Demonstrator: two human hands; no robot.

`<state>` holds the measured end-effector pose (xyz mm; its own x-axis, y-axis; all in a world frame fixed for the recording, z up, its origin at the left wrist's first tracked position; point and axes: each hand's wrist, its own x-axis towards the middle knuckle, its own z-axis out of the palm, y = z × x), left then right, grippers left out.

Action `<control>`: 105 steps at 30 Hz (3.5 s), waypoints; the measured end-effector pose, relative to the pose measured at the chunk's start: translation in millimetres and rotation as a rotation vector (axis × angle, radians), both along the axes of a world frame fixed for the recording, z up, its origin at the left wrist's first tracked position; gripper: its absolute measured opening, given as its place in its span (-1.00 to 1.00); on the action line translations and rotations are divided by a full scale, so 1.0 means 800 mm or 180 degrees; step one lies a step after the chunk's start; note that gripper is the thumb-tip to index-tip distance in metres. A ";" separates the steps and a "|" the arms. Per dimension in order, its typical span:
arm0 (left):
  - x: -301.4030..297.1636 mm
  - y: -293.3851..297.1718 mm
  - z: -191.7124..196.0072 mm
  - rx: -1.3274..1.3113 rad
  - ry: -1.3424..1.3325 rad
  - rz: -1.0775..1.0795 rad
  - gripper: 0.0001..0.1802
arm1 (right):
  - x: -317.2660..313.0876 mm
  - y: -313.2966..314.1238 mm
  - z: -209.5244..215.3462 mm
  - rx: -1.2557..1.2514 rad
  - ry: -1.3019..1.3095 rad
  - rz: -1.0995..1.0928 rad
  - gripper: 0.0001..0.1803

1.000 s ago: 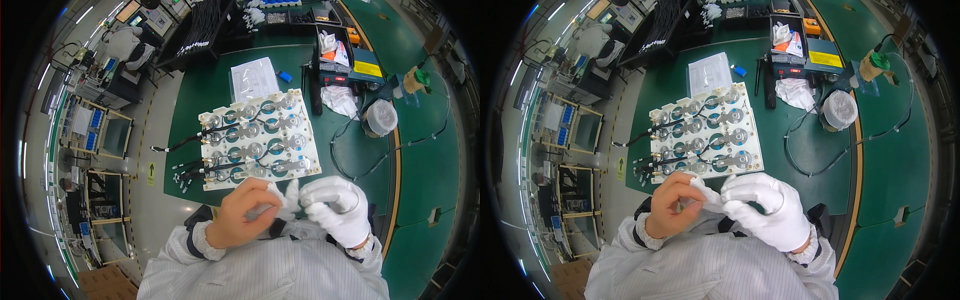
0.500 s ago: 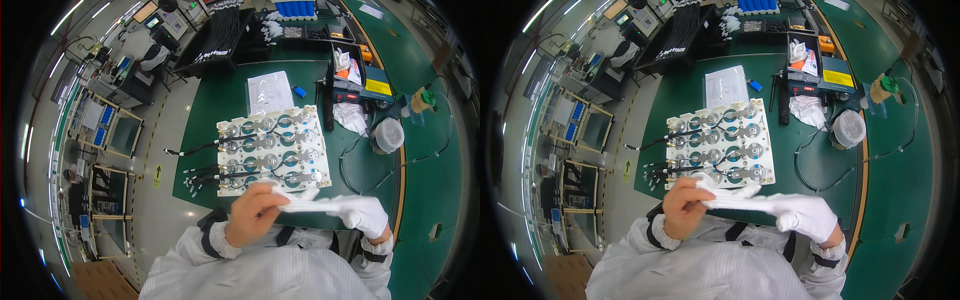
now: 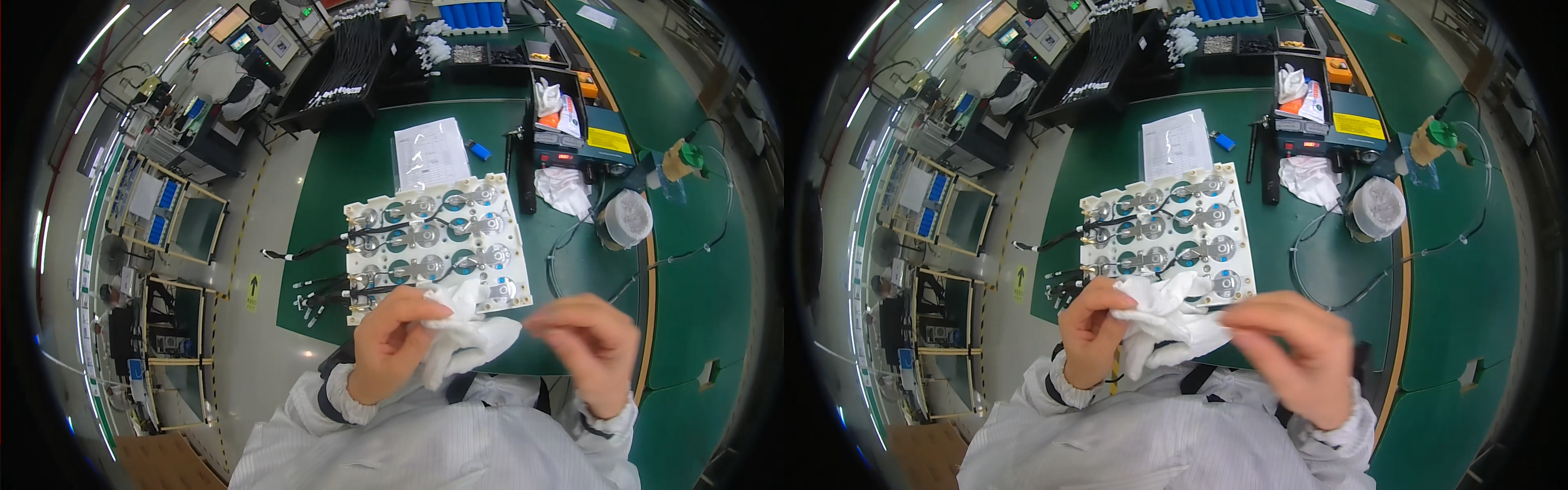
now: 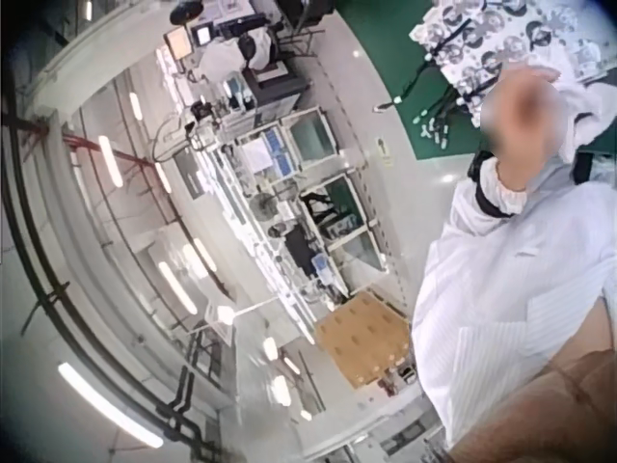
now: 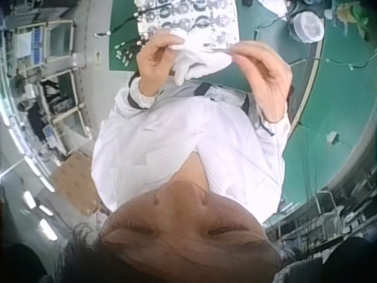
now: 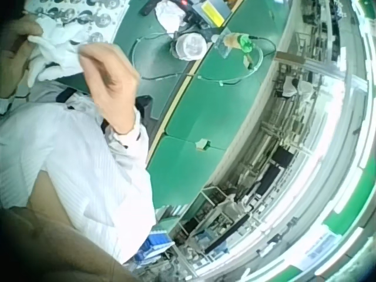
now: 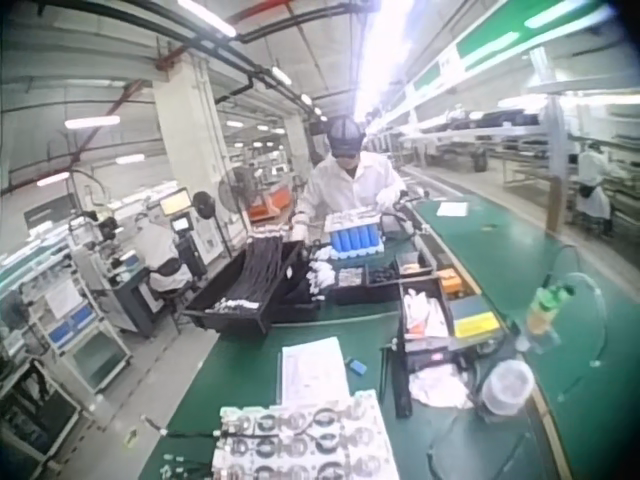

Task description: Assembling and inspecting battery packs at an industrial workstation.

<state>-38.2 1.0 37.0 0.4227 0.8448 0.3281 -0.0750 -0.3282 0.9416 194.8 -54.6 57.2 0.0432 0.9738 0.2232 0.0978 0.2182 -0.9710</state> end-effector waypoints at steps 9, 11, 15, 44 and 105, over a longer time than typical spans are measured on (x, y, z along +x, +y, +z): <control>0.012 -0.006 0.013 0.1415 0.1137 0.0324 -0.55 | -0.036 0.024 -0.003 0.0430 -0.0118 0.0261 -0.82; 0.012 -0.007 0.012 0.1542 0.1219 0.0325 -0.56 | -0.038 0.026 -0.008 0.0642 -0.0155 0.0210 -0.82; 0.012 -0.007 0.012 0.1754 0.1286 0.0284 -0.58 | -0.037 0.027 -0.010 0.0794 -0.0169 0.0311 -0.81; 0.014 0.002 -0.001 0.2982 0.1367 0.0026 -0.59 | -0.042 0.014 -0.037 0.1389 -0.0778 0.0090 -0.79; 0.018 -0.006 0.002 0.2810 0.1538 -0.0086 -0.46 | -0.025 -0.011 -0.045 0.1139 -0.0782 0.0060 -0.80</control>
